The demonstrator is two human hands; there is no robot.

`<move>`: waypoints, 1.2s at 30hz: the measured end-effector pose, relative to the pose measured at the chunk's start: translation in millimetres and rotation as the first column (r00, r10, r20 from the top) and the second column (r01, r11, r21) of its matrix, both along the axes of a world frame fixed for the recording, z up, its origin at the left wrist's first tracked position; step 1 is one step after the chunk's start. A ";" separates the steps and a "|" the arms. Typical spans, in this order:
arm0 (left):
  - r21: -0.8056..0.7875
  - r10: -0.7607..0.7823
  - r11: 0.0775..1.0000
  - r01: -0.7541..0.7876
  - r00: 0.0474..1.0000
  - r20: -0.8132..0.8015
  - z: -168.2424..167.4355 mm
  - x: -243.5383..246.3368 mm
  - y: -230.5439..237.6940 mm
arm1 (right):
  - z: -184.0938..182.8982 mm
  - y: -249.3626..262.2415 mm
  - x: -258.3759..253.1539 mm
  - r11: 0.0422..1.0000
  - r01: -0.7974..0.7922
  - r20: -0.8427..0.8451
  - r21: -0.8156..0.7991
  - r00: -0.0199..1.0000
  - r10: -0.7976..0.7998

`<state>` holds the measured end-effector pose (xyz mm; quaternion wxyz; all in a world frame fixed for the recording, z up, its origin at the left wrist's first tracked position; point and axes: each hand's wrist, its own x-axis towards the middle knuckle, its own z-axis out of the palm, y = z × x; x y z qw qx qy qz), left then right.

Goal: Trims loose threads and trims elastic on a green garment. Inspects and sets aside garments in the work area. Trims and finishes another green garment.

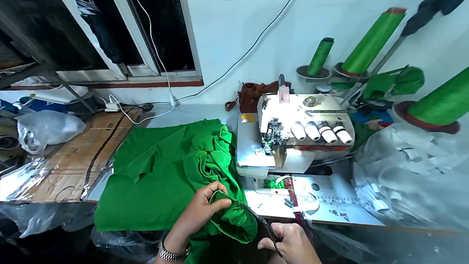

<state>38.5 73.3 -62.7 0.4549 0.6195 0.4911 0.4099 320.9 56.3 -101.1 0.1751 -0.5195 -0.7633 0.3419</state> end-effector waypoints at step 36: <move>-0.165 0.057 0.986 -0.037 0.991 0.119 -1.3 10.3 8.3 | -18.6 -5.4 -21.6 0.985 0.055 -0.139 0.162 0.990 -0.032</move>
